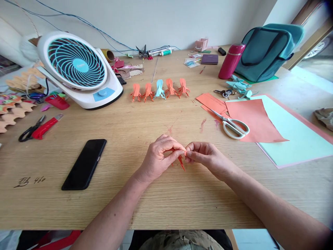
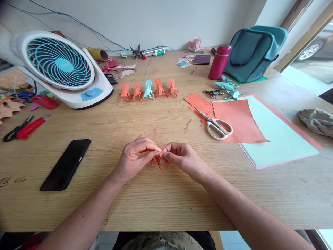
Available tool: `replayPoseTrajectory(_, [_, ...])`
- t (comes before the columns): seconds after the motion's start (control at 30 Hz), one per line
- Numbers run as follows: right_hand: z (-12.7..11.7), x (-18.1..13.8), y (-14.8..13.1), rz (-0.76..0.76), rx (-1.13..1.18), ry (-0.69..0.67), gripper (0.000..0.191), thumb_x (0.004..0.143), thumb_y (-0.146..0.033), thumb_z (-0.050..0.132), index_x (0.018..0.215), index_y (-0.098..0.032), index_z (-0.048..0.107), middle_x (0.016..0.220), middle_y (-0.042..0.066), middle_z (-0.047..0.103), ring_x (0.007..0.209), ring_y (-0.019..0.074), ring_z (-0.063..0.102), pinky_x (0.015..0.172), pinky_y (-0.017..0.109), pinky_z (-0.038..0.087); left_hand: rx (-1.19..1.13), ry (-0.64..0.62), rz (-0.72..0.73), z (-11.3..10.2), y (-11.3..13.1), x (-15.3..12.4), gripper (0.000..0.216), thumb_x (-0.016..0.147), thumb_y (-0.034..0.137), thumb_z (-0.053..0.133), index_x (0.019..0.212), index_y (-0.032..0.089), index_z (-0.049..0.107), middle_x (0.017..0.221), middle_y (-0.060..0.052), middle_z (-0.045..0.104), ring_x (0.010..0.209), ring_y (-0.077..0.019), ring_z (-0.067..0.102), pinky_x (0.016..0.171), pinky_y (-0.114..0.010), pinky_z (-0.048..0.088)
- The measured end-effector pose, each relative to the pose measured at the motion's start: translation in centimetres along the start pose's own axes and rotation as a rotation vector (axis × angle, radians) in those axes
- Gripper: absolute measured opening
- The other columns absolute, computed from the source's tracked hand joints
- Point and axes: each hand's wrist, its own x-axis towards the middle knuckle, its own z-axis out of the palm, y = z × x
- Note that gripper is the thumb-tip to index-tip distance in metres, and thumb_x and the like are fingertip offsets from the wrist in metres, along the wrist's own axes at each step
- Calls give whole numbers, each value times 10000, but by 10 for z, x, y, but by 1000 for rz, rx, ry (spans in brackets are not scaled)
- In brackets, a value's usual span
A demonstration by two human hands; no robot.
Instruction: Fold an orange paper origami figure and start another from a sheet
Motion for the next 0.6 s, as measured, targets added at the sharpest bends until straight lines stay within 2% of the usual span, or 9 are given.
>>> replayPoseTrajectory(0.3, [-1,1,-1,29,18,-4,367,757,-518,790,797,-173,670,733,9,627,697,141,560,714,300,452,77,15,17,-3,1,2,105,900,208,687,797,212,709,737,-2,692,736,-155,582,749,-306,467])
replayPoseTrajectory(0.6, [-1,0,-4,21,57,-17,366,757,-511,796,772,-168,667,722,14,645,692,132,560,706,282,446,34,2,14,-4,-3,0,55,876,245,730,836,222,761,728,-3,720,744,-160,557,740,-296,455])
